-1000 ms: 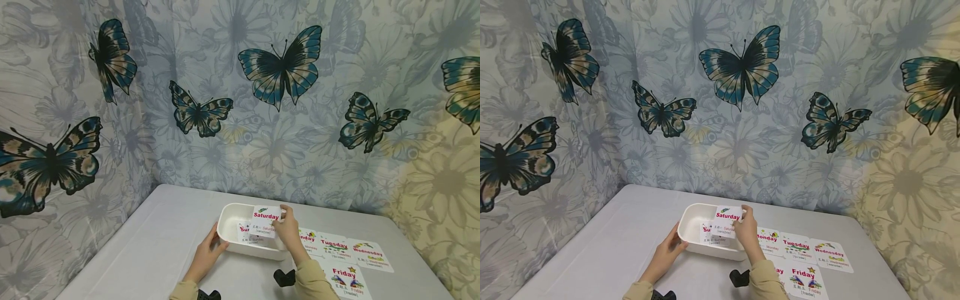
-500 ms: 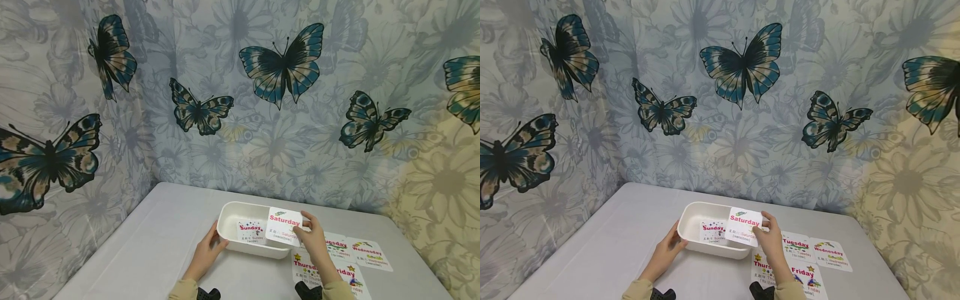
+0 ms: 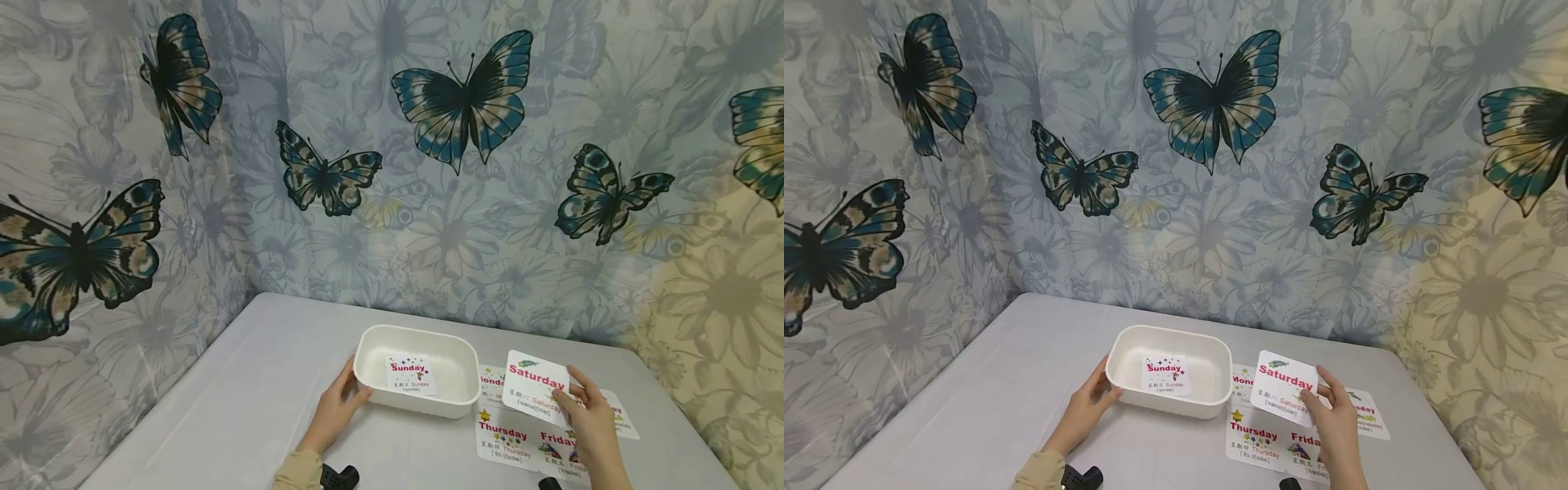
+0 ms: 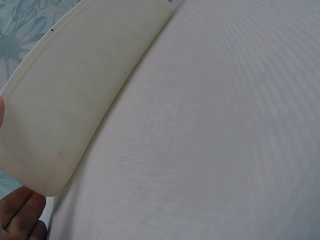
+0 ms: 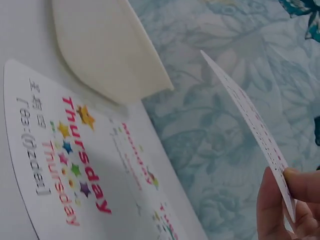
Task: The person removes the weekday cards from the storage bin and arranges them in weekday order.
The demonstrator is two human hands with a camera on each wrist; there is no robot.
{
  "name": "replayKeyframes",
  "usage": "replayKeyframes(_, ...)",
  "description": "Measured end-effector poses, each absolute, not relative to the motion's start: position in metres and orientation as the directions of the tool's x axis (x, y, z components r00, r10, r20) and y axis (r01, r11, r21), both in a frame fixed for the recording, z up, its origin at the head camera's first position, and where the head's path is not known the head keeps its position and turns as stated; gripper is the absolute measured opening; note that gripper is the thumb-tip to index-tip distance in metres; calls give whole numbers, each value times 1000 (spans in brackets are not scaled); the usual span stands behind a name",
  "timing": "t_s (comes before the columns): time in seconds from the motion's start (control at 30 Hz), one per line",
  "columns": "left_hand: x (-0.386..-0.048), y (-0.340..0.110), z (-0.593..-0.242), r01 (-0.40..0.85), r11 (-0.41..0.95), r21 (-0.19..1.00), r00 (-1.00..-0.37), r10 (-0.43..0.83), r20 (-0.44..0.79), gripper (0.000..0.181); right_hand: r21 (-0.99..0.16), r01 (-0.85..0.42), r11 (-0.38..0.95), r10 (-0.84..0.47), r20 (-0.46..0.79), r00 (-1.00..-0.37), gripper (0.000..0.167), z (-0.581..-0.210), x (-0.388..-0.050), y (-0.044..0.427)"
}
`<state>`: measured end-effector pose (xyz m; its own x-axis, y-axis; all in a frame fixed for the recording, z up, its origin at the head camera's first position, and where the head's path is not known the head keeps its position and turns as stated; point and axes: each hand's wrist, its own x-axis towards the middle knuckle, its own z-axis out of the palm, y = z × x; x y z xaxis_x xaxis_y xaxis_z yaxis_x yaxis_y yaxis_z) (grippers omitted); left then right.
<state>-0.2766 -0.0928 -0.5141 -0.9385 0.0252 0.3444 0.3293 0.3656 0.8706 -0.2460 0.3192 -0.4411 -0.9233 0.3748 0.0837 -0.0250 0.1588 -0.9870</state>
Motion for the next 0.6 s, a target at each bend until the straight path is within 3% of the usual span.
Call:
replayKeyframes(0.27, -277, -92, -513, 344, 367, 864, -933, 29, 359, 78, -991, 125, 49, 526, -80, -847, 64, -436, -222, 352)
replayKeyframes(0.6, -279, -91, -511, 345, 357, 868, -934, 39, 355, 81, -901, 366, 231, 579, -175, -796, 72, -465, -218, 411)
